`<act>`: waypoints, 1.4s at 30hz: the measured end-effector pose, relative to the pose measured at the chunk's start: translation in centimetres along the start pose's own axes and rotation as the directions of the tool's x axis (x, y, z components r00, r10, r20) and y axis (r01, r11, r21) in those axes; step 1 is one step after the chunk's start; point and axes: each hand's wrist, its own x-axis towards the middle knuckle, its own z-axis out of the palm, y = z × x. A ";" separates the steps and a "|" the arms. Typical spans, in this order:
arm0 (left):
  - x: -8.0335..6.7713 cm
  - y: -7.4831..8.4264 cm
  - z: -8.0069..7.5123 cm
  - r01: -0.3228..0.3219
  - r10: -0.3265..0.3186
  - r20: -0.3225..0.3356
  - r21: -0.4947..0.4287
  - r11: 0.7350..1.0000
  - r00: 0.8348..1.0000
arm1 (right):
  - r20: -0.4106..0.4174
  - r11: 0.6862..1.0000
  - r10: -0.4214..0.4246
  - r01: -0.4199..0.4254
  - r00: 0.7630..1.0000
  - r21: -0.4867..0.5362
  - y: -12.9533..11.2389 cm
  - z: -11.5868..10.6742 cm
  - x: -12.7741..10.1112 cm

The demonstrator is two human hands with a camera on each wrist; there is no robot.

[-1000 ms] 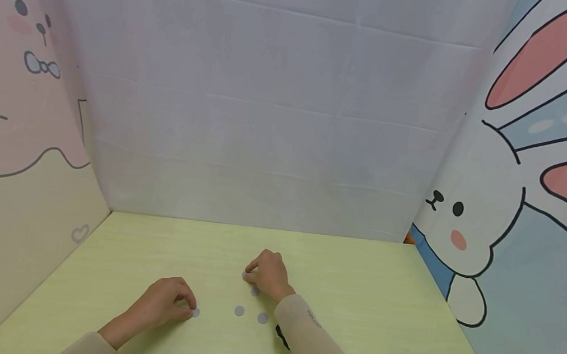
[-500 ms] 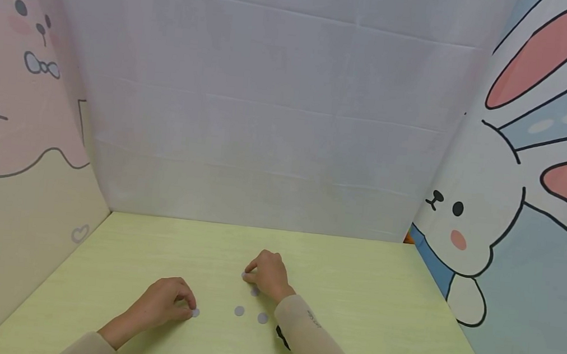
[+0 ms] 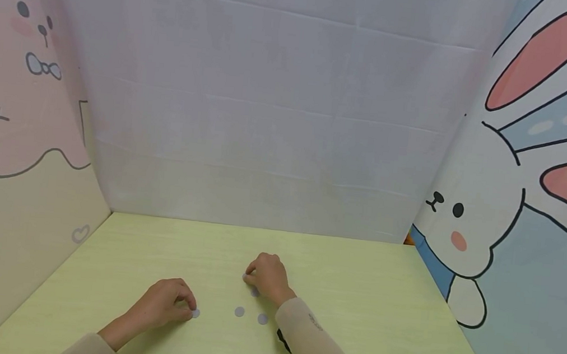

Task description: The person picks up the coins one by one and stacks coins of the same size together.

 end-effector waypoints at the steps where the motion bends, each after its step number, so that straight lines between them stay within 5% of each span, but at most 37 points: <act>1: 0.0 0.0 0.0 -0.001 0.001 0.001 -0.002 1.000 1.000 | 0.001 1.000 0.003 -0.003 1.000 0.004 0.0 0.0 -0.1; 11: -0.1 -0.1 0.2 -0.009 0.009 -0.006 0.009 1.000 1.000 | -0.005 1.000 0.006 -0.006 1.000 0.011 0.0 -0.1 -0.6; 31: -0.1 -0.3 0.3 0.007 -0.007 -0.015 0.022 1.000 1.000 | -0.038 0.985 -0.155 0.158 0.987 0.074 -2.5 -0.8 -1.7; 42: 0.1 -0.2 0.1 0.018 -0.018 -0.007 0.016 1.000 1.000 | -0.016 0.984 -0.160 0.160 0.987 0.074 -4.1 -0.4 -2.3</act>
